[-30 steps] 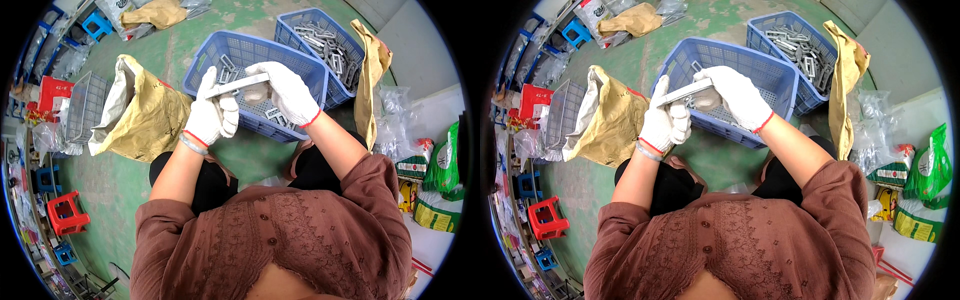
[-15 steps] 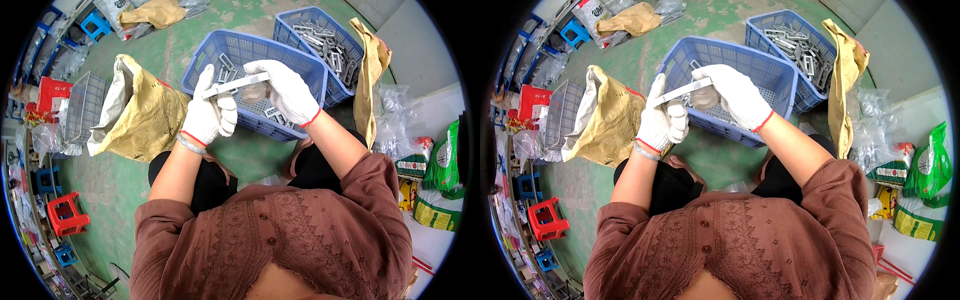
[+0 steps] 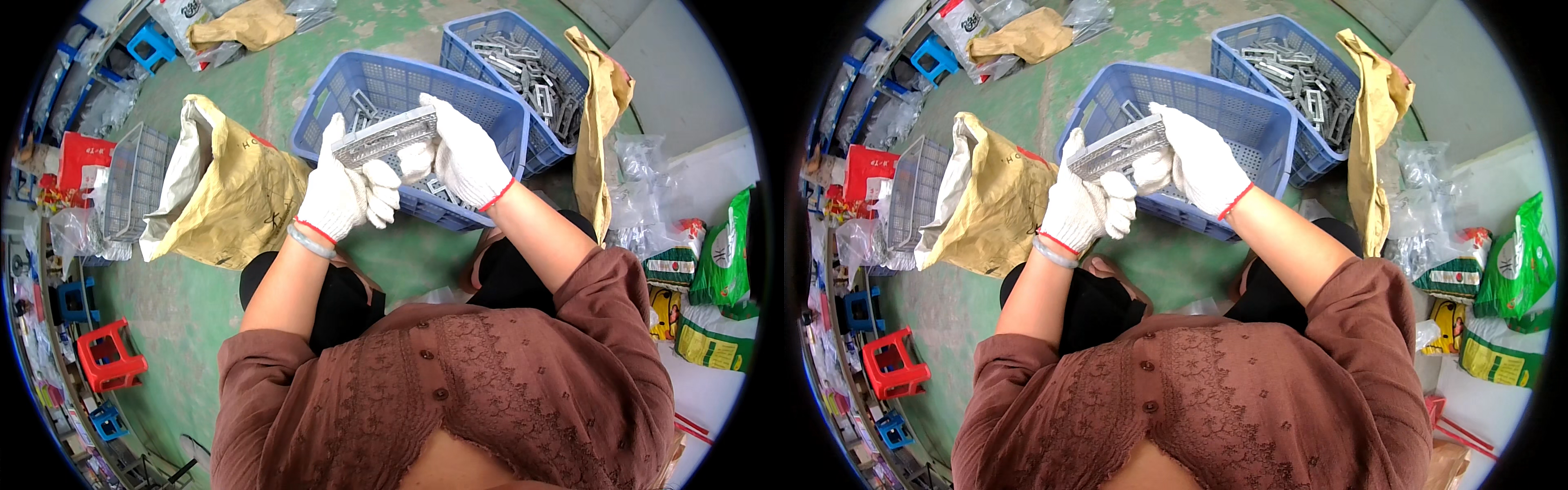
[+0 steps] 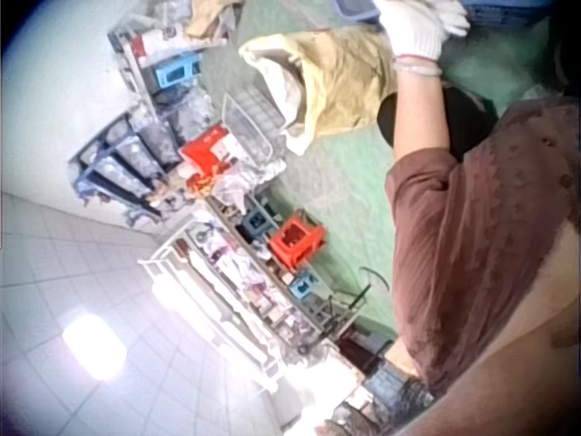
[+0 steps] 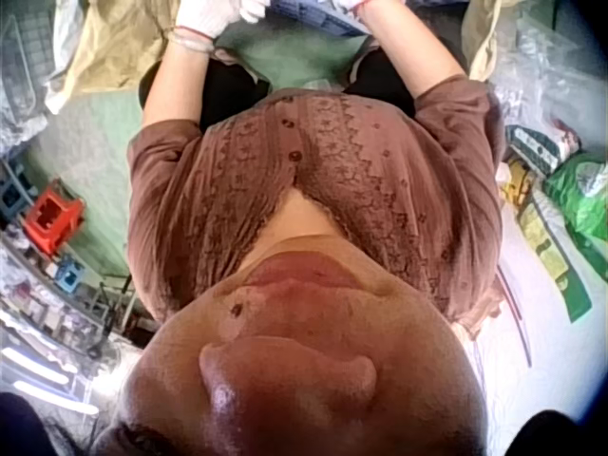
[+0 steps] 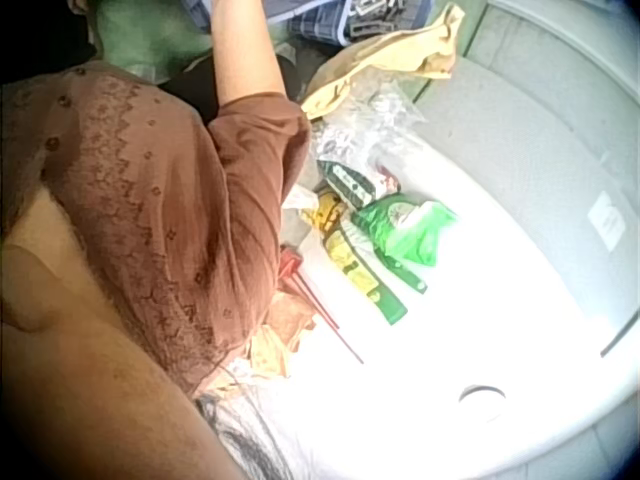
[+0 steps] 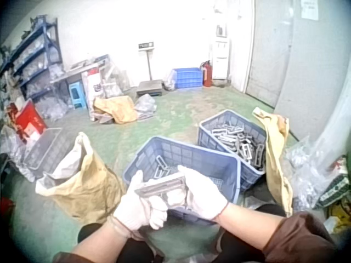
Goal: The person sits on a low stool and sorts small rectangular metal parts from a blue basket into a large paper bag. They handle the parts by hand, occasionally stacking them, and transfer them between containers. Another worker is visible nearby at a table.
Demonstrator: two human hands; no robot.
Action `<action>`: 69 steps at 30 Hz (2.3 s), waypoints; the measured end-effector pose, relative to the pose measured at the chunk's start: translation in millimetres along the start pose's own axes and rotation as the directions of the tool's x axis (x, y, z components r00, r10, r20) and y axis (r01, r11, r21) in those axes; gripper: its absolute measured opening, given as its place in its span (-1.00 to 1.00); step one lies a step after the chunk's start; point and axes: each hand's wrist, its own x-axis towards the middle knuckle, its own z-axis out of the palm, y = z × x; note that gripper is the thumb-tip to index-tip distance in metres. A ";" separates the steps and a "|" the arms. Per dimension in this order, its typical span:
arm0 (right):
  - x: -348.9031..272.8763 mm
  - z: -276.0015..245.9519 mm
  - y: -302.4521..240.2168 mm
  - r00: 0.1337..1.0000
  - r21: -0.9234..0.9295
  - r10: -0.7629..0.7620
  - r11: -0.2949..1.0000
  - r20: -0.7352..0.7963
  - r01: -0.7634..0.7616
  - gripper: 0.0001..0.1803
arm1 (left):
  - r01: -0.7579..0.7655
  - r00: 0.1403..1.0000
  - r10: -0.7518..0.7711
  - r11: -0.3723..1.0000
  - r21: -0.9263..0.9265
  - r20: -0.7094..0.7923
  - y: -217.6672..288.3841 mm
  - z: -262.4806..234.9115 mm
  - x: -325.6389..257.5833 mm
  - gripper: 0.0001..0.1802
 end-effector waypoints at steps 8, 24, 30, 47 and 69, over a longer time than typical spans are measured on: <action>-5.9 15.2 0.8 0.994 0.067 0.081 0.995 -0.071 -0.076 -0.60 | 0.010 1.000 -0.012 0.998 -0.062 -0.029 -0.9 0.8 2.3 -0.04; -7.4 13.1 0.1 0.986 0.118 0.164 0.980 -0.029 -0.159 -0.62 | -0.075 0.995 0.080 0.993 0.092 -0.052 -1.1 -4.5 3.7 0.08; -6.9 11.4 -3.4 0.965 0.019 0.262 0.965 0.016 -0.262 -0.60 | -0.475 0.866 0.495 0.858 0.194 -0.069 -14.3 -13.2 7.1 -0.68; 39.5 -110.1 -41.7 0.874 -0.578 0.301 0.660 -0.382 -0.480 -0.60 | 0.786 0.574 0.809 -0.502 0.360 -0.126 197.7 -90.0 -145.2 -0.16; 88.3 -281.6 161.6 0.524 -0.408 0.767 -0.641 -0.370 0.650 -0.62 | 0.142 0.943 0.320 -0.138 0.980 -0.092 17.0 -29.2 14.6 -0.69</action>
